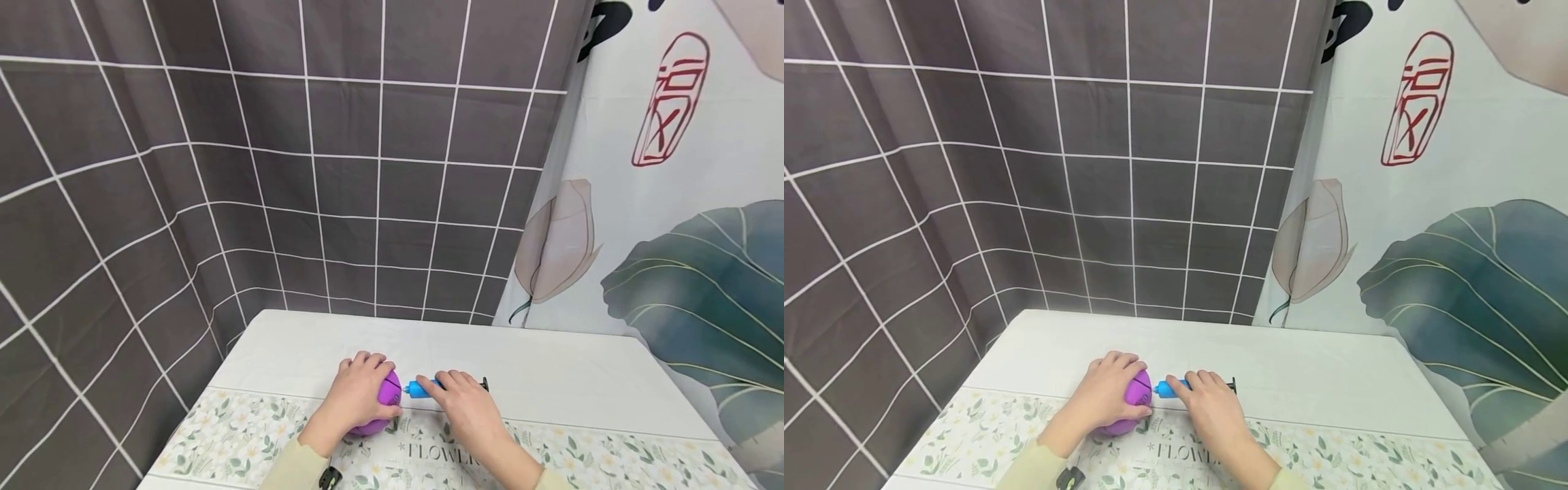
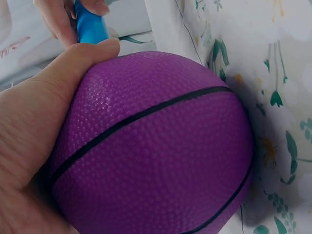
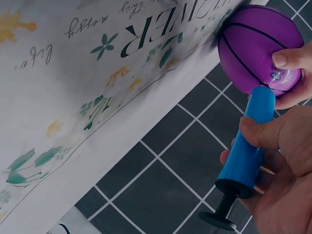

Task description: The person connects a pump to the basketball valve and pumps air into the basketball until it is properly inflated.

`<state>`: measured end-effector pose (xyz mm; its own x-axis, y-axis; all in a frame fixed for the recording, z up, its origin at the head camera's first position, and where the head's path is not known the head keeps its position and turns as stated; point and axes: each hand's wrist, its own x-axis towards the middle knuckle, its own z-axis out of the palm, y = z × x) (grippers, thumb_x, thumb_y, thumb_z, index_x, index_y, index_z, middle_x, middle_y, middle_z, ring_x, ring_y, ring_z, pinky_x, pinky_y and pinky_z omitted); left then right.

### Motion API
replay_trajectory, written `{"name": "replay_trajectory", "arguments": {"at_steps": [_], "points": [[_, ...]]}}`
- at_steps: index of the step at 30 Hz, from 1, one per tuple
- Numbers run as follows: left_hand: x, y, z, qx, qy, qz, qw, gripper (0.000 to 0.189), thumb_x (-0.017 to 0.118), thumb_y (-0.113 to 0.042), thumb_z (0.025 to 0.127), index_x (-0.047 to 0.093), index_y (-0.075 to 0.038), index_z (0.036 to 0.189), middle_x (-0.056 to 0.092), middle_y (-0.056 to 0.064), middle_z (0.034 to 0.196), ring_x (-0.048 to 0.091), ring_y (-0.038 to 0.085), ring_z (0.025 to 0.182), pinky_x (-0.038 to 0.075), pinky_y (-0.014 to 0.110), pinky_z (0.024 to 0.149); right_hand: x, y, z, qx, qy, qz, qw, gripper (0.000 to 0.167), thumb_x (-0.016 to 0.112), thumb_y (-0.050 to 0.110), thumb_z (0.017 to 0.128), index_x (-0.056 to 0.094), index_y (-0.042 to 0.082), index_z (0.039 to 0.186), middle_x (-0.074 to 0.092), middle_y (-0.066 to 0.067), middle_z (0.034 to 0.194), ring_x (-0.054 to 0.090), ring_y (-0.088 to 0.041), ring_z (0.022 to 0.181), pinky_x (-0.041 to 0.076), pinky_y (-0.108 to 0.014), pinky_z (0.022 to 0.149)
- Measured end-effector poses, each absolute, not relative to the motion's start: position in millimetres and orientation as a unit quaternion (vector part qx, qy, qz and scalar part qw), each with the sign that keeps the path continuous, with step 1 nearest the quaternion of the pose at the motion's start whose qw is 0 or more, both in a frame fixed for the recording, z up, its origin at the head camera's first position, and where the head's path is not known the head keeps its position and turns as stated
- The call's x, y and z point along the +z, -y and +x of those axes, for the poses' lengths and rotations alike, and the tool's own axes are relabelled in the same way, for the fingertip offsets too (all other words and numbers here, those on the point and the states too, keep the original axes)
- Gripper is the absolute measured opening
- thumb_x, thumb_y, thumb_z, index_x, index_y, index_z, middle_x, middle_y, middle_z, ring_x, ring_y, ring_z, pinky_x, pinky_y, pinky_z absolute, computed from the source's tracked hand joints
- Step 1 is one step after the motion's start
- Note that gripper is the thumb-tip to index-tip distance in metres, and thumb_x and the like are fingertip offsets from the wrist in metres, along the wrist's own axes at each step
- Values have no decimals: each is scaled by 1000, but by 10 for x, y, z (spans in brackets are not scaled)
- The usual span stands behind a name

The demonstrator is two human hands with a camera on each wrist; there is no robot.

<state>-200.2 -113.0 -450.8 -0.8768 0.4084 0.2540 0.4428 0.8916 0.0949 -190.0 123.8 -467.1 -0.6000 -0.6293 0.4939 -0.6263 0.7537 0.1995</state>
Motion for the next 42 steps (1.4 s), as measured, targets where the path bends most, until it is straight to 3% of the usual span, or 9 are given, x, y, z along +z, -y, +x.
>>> {"name": "replay_trajectory", "arguments": {"at_steps": [10,22,42], "points": [[-4516,1129,-2004,-66,966,-223,117,78,79,-64,72,63,-18,133,61,4,133,54,28,119,48,51,91,-4643,-1278,-1868,3,908,340,245,80,79,-12,63,65,24,134,66,-2,109,64,-21,100,55,-38,94],[-4520,1120,-1991,-69,964,-227,116,78,80,-62,73,63,-16,133,61,6,133,53,30,121,47,55,94,-4632,-1320,-1828,19,904,341,256,80,83,-10,61,66,24,132,66,0,109,65,-20,99,57,-38,93],[-4550,1131,-1987,-70,964,-226,121,76,80,-62,72,63,-18,132,61,5,133,53,29,122,47,56,97,-4620,-1358,-1794,21,914,331,235,69,79,-8,75,66,26,133,67,3,112,64,-18,101,58,-37,87]]}}
